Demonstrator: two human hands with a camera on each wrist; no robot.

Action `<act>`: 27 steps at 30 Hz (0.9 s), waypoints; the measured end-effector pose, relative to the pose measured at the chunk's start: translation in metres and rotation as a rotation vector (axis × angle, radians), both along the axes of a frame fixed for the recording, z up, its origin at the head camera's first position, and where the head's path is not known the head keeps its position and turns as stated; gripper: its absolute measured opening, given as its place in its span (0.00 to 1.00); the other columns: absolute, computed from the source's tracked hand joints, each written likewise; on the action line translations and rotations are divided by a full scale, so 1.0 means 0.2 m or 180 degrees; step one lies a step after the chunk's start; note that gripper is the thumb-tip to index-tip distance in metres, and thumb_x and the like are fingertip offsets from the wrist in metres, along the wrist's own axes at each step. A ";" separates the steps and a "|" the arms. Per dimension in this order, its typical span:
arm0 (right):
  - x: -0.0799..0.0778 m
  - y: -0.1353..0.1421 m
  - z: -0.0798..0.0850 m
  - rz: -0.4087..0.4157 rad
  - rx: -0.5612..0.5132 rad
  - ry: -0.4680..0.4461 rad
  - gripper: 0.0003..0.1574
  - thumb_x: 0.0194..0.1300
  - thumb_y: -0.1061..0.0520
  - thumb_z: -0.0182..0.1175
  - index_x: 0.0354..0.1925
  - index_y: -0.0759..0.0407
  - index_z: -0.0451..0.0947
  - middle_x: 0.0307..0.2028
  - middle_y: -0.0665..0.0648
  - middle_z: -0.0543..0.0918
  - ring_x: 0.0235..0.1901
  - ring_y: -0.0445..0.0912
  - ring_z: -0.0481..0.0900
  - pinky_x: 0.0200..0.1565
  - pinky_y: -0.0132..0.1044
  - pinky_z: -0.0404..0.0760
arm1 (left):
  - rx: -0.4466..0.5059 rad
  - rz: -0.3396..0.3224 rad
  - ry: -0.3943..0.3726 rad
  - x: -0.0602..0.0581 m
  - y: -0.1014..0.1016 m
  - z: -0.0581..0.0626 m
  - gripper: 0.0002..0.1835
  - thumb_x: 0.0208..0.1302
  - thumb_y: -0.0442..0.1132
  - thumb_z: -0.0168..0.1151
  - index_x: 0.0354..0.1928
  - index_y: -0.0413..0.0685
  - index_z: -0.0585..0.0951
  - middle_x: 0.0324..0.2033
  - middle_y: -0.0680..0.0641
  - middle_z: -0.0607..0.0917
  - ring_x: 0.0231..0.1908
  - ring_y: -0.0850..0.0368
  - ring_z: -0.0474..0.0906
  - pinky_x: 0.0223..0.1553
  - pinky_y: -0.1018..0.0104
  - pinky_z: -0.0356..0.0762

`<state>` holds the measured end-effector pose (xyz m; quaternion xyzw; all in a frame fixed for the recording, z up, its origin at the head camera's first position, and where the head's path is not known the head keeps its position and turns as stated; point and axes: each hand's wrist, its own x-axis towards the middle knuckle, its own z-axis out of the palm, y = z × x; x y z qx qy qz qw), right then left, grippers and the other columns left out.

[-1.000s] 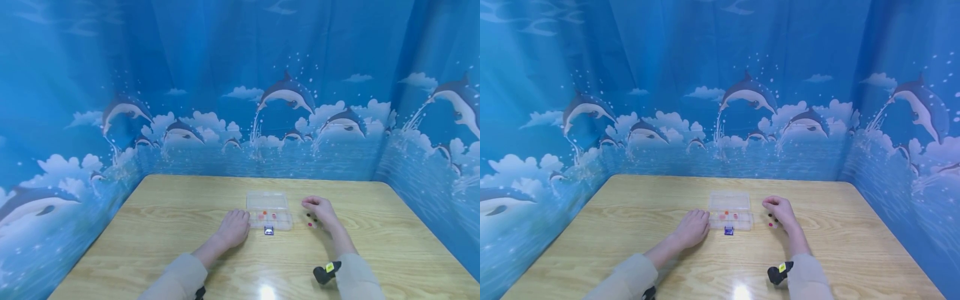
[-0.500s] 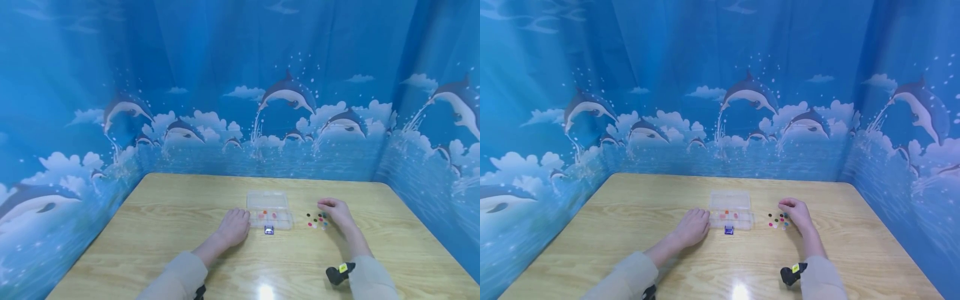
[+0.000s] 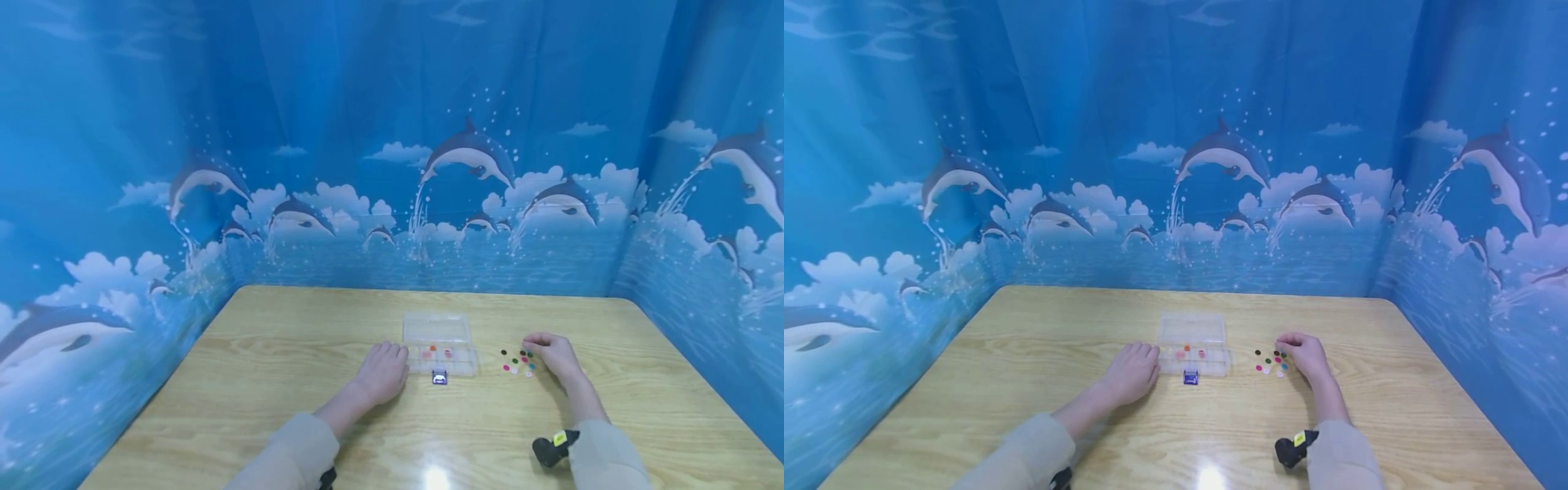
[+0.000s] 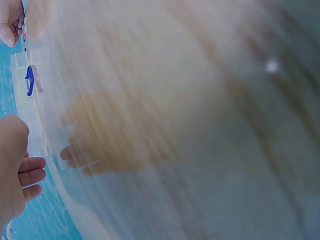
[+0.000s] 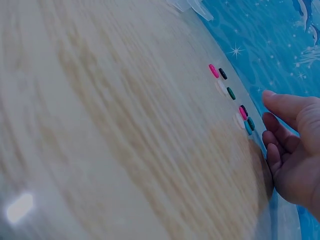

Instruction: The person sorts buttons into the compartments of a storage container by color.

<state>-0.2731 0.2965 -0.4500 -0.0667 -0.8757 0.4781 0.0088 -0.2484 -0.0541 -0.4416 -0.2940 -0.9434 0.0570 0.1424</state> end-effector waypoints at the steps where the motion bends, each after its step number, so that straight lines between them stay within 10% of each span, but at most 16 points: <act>1: 0.00 0.00 0.00 -0.0008 0.0029 -0.0019 0.25 0.64 0.53 0.56 0.52 0.70 0.72 0.53 0.71 0.72 0.56 0.63 0.65 0.58 0.58 0.60 | 0.0006 -0.0011 0.0010 0.00 0.00 0.00 0.14 0.67 0.45 0.49 0.44 0.42 0.73 0.33 0.48 0.76 0.35 0.55 0.70 0.40 0.63 0.71; 27: 0.00 0.01 -0.03 0.0246 0.0537 0.0117 0.16 0.62 0.58 0.58 0.44 0.69 0.77 0.46 0.69 0.75 0.49 0.63 0.69 0.53 0.60 0.63 | -0.0131 0.0024 -0.0003 0.00 0.00 0.00 0.14 0.67 0.46 0.49 0.44 0.42 0.73 0.32 0.48 0.75 0.35 0.56 0.70 0.41 0.63 0.72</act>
